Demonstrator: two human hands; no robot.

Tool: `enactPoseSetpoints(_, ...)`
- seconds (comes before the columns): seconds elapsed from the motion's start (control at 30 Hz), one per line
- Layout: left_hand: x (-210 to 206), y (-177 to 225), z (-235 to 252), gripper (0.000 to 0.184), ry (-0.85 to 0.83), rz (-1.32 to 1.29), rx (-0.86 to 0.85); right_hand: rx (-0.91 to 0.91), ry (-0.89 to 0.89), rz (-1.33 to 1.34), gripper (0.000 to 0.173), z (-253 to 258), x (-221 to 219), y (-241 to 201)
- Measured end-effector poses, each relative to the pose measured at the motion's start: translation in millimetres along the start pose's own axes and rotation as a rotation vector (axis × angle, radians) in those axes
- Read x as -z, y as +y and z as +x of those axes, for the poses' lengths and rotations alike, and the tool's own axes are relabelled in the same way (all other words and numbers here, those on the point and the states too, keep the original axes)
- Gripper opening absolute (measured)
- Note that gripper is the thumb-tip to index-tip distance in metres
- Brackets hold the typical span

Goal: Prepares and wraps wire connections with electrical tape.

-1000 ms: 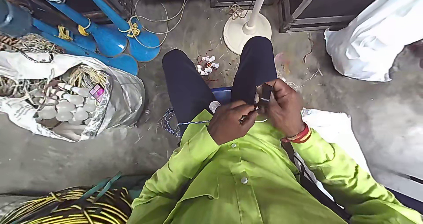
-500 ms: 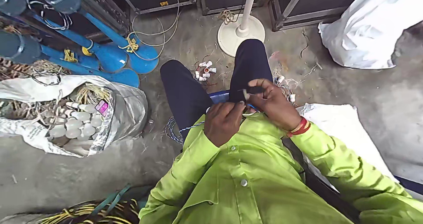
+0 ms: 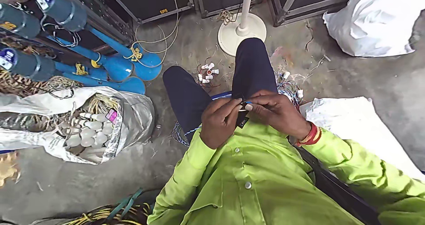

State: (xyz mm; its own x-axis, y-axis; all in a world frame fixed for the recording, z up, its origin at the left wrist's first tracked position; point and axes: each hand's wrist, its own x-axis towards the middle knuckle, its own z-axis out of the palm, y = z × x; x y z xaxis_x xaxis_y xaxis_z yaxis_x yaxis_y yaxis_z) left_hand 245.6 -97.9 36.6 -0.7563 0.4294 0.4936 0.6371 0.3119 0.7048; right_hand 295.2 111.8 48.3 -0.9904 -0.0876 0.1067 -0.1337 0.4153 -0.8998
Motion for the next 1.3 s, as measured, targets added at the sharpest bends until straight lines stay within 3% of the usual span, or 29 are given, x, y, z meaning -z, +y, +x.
enactPoseSetpoints(0.13, 3, 0, 2, 0.031, -0.114, -0.030, 0.098, -0.176, 0.016, 0.223, 0.014, 2, -3, -6)
enactPoseSetpoints(0.27, -6, 8, 3, 0.046, -0.163, 0.304, 0.074, -0.404, 0.005, 0.573, 0.014, 6, -6, -11)
enactPoseSetpoints(0.43, -10, -2, -6, 0.025, 0.030, 0.459, -0.173, -0.478, -0.024, 0.678, 0.012, 8, 0, -15)
enactPoseSetpoints(0.57, -7, -11, -6, 0.018, 0.092, 0.299, -0.232, -0.427, -0.027, 0.652, 0.006, 5, 5, -7)
enactPoseSetpoints(0.67, -9, -11, -14, 0.023, 0.084, -0.129, -0.031, -0.257, 0.000, 0.425, 0.005, 4, 6, -8)
enactPoseSetpoints(0.77, -12, -5, -16, 0.020, 0.100, -0.556, 0.324, -0.078, 0.059, 0.192, 0.006, 2, -1, -8)
enactPoseSetpoints(0.93, -5, 9, -5, 0.030, 0.140, -0.868, 0.815, 0.025, 0.081, 0.059, 0.013, 0, -9, -3)
enactPoseSetpoints(1.07, 0, 7, -5, 0.027, 0.106, -0.888, 0.851, -0.065, 0.024, 0.108, 0.013, 0, -11, -9)
enactPoseSetpoints(1.13, 1, 6, -5, 0.023, 0.091, -0.902, 0.786, -0.092, -0.001, 0.168, 0.029, 1, -11, -12)
enactPoseSetpoints(1.23, 0, 4, -6, 0.023, 0.076, -0.904, 0.745, -0.059, 0.016, 0.176, 0.013, 2, -12, -10)
enactPoseSetpoints(1.3, -1, 4, -5, 0.023, 0.045, -0.903, 0.815, -0.048, 0.044, 0.172, 0.012, 2, -12, -11)
